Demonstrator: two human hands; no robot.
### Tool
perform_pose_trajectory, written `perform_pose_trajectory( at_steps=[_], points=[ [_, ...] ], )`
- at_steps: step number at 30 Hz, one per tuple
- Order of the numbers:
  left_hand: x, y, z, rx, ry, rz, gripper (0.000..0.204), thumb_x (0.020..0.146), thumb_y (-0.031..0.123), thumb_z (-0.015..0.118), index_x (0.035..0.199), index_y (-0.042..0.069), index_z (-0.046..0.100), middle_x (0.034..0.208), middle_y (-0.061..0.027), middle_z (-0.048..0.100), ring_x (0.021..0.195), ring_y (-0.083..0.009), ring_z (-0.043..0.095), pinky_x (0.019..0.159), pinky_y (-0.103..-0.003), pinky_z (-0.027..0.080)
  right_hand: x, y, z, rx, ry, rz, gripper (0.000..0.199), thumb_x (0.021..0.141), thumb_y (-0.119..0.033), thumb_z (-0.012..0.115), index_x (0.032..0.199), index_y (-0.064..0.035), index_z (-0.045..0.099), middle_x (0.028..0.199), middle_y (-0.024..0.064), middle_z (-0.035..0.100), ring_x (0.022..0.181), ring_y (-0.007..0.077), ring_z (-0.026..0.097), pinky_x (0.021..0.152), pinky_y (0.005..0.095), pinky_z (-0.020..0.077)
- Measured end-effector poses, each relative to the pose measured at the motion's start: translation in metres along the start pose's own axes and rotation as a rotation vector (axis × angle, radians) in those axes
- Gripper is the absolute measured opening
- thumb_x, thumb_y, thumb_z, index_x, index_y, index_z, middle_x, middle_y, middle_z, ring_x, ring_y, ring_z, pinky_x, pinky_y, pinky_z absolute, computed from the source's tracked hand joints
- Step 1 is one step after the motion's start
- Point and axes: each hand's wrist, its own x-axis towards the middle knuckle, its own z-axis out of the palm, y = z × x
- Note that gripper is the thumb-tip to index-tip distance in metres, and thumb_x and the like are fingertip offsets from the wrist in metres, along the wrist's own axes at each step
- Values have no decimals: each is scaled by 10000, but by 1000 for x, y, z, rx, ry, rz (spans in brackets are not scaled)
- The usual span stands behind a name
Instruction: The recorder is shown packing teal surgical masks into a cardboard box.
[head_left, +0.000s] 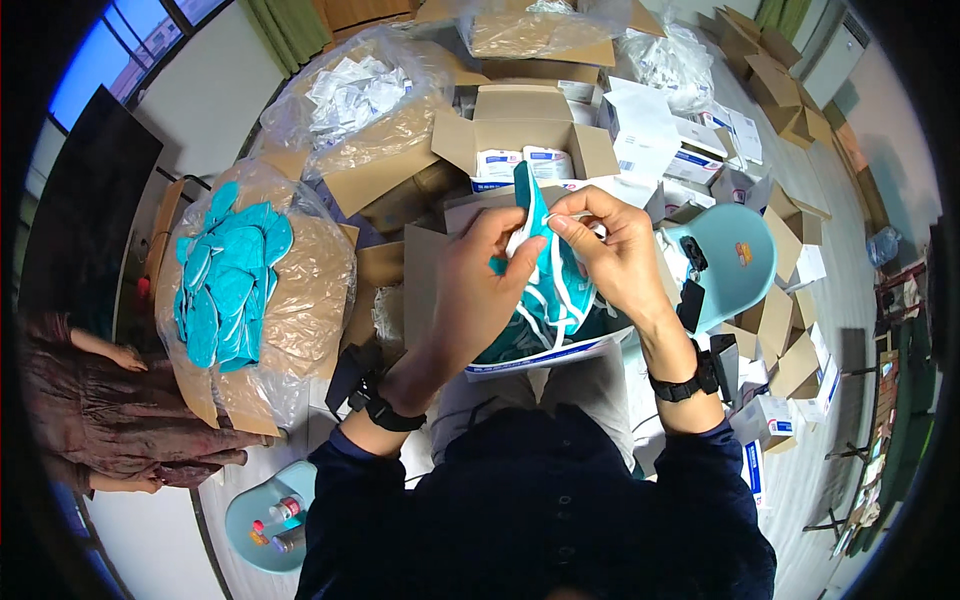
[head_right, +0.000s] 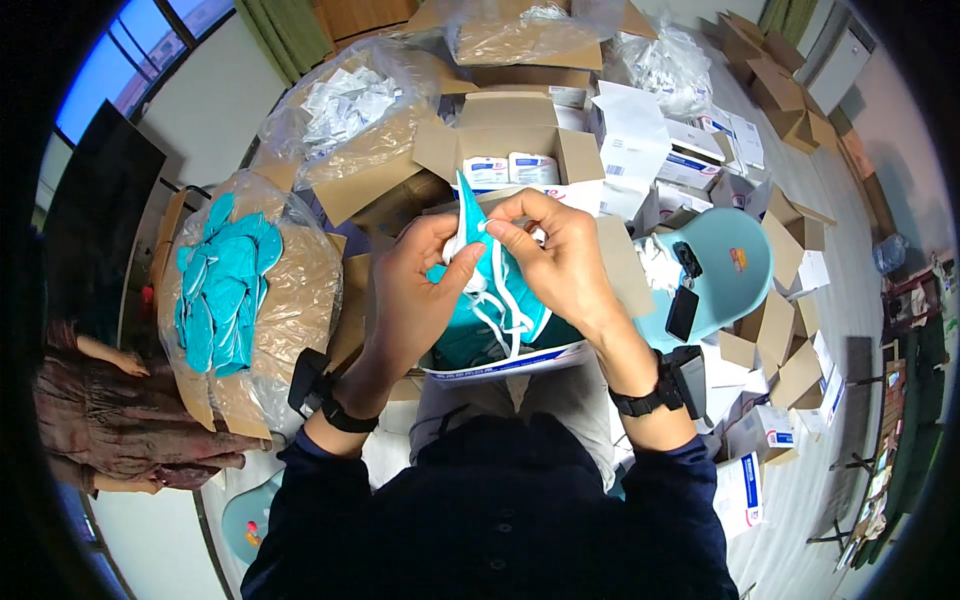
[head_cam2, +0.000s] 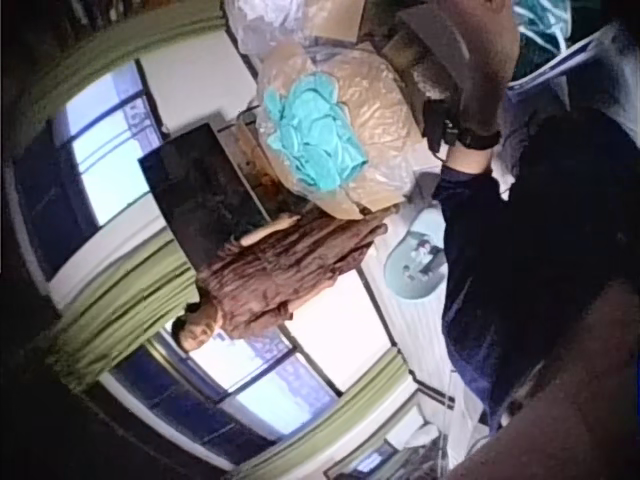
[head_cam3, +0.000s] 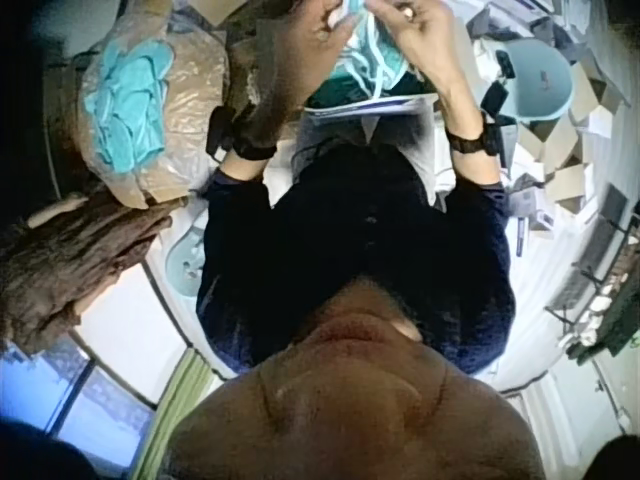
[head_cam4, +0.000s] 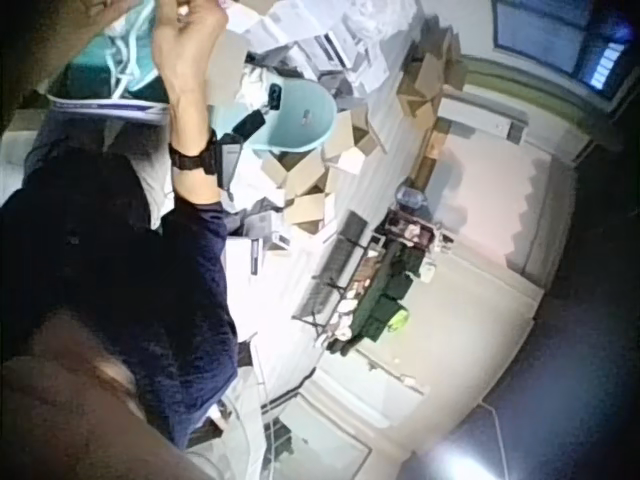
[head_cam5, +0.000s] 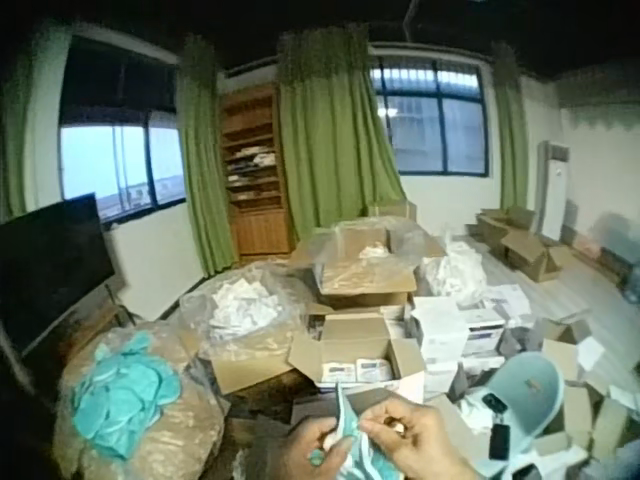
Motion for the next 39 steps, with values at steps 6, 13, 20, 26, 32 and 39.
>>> perform_pose_trajectory(
  at_steps=[6, 13, 20, 26, 32, 39],
  points=[
    [1, 14, 6, 238, 34, 31, 198, 817, 80, 705, 984, 33, 611, 802, -132, 633, 637, -219, 643, 561, -321, 498, -2, -4, 3, -25, 46, -44, 39, 842, -63, 672, 862, -32, 657, 726, 19, 652, 659, 90, 570, 578, 242, 435],
    [-4, 15, 11, 492, -62, 138, 85, 863, 74, 648, 924, 40, 599, 724, -123, 584, 544, -257, 571, 491, -348, 437, -1, 6, 7, 8, 119, -101, 86, 834, -85, 699, 784, -37, 649, 676, 20, 632, 640, 75, 558, 567, 259, 429],
    [-9, 36, -7, 454, 106, 150, 78, 895, 59, 642, 926, 12, 588, 717, -85, 571, 532, -141, 556, 487, -283, 426, 19, 39, -62, 172, 527, 96, 128, 888, -148, 669, 823, -38, 661, 755, -19, 629, 682, 42, 509, 604, 212, 406],
    [8, 20, 13, 66, 282, 73, 164, 876, 55, 680, 996, -5, 586, 841, -46, 629, 729, -73, 591, 630, -208, 466, -13, -8, -2, 546, 232, 264, 152, 976, -182, 556, 913, -44, 562, 736, 7, 629, 424, 48, 453, 371, 205, 323],
    [3, 24, 10, 272, 243, 89, 202, 851, 40, 702, 1016, -7, 594, 922, -54, 650, 804, -77, 597, 707, -214, 462, -15, -8, 7, 440, 114, 276, 158, 954, -157, 596, 926, -3, 582, 717, 12, 584, 501, 56, 504, 446, 206, 386],
    [3, 17, 8, 306, 256, 158, 159, 835, 67, 712, 910, 28, 578, 788, -75, 604, 666, -158, 602, 609, -278, 461, -17, 0, 13, 190, 96, 90, 159, 863, -131, 719, 855, -4, 625, 738, -19, 585, 642, 27, 489, 544, 207, 402]
  ],
)
